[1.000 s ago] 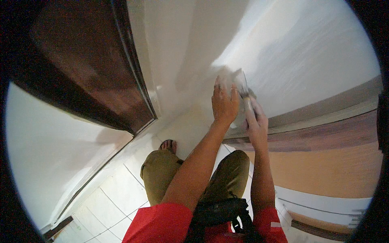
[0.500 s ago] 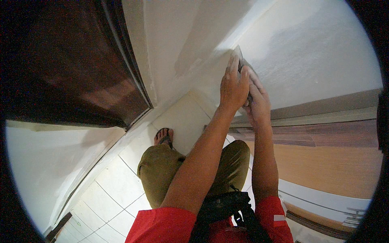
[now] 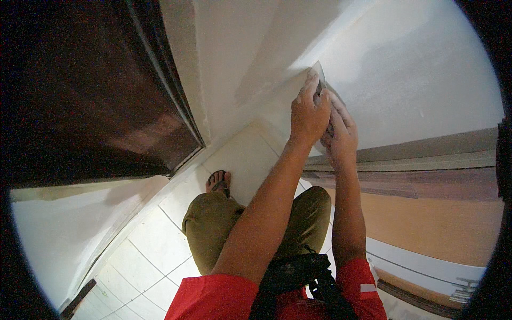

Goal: The person applies a white substance to a wall corner using a putty knife and then smooths it by hand.

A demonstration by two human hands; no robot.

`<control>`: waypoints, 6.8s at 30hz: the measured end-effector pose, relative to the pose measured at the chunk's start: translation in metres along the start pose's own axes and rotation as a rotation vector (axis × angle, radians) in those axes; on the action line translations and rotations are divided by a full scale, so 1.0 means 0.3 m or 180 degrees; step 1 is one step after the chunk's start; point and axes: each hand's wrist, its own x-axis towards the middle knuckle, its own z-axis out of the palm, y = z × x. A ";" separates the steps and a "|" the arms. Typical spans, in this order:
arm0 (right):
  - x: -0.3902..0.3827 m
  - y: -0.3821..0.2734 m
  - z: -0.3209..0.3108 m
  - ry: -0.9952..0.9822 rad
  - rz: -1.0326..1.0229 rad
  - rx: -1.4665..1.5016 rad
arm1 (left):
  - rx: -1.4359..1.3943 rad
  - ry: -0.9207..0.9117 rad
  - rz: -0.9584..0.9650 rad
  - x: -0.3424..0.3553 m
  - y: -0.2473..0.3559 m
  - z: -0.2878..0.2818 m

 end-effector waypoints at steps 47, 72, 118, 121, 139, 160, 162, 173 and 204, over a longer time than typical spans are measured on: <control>0.009 0.089 0.027 0.0189 -0.0075 -0.0009 | 0.0747 0.0445 0.0426 0.006 -0.078 -0.024; 0.007 0.117 -0.047 -0.0072 0.0320 0.0091 | 0.0758 0.0356 0.0160 -0.041 -0.082 -0.023; -0.327 0.817 -0.209 0.0521 -0.0516 -0.1590 | 0.2321 -0.0952 0.1295 -0.054 0.128 -0.186; -0.259 0.313 -0.126 0.0177 -0.0044 -0.0586 | 0.1585 -0.0647 0.0552 -0.129 0.363 -0.257; -0.109 -0.665 0.416 0.0525 -0.1801 0.1448 | 0.3749 -0.2688 0.0059 -0.289 -0.091 -0.895; -0.058 -0.701 0.398 0.0404 -0.1891 0.0828 | 0.3397 -0.2959 -0.1405 -0.167 0.033 -0.482; -0.094 -0.744 0.381 -0.0083 -0.0871 0.1090 | 0.3469 -0.3054 -0.1377 -0.220 0.028 -0.478; -0.157 -0.983 0.436 0.0792 0.0114 0.0301 | 0.2777 -0.2690 -0.1346 -0.923 0.600 -1.164; -0.170 -1.121 0.475 0.1598 0.0600 0.0730 | 0.2857 -0.2174 -0.4264 -0.705 1.213 -1.447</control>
